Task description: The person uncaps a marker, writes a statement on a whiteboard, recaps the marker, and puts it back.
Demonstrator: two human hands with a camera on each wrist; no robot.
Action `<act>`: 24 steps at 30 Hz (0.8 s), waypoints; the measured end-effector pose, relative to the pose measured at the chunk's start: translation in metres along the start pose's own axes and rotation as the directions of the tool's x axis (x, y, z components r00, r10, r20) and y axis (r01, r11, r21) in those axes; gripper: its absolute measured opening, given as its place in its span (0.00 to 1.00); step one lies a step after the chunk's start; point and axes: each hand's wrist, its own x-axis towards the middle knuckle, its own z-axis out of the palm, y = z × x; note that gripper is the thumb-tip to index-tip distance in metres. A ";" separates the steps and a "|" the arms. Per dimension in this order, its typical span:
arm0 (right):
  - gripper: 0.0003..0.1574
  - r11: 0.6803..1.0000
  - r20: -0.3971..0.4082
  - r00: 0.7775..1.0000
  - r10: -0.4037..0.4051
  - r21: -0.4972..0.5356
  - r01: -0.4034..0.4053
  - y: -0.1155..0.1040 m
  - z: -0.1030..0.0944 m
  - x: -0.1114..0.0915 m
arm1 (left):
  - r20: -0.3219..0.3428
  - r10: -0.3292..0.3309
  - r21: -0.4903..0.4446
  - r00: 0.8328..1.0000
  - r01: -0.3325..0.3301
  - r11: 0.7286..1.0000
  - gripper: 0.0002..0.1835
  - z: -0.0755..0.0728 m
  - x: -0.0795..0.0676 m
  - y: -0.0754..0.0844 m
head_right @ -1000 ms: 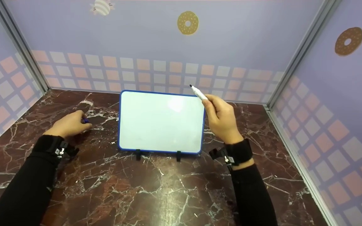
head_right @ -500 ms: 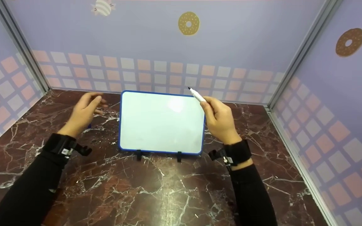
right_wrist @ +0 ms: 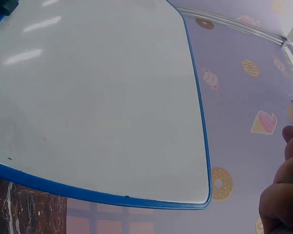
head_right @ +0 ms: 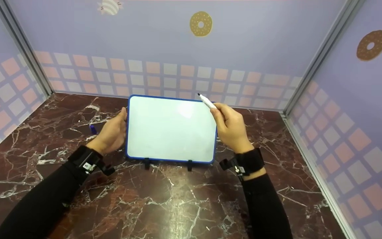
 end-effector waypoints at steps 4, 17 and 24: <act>0.09 1.000 -0.004 1.000 -0.006 -0.016 0.006 0.000 0.005 -0.001 | 0.024 -0.016 -0.056 1.000 0.017 0.998 0.40 0.000 -0.002 -0.003; 0.10 0.999 0.053 0.998 -0.044 -0.010 0.044 -0.003 0.017 -0.006 | -0.015 -0.056 -0.138 0.998 0.053 0.989 0.31 0.004 0.001 -0.014; 0.11 0.998 0.070 0.995 -0.069 0.017 0.068 -0.006 0.025 -0.008 | -0.045 -0.042 -0.151 0.998 0.035 0.988 0.31 0.006 0.001 -0.018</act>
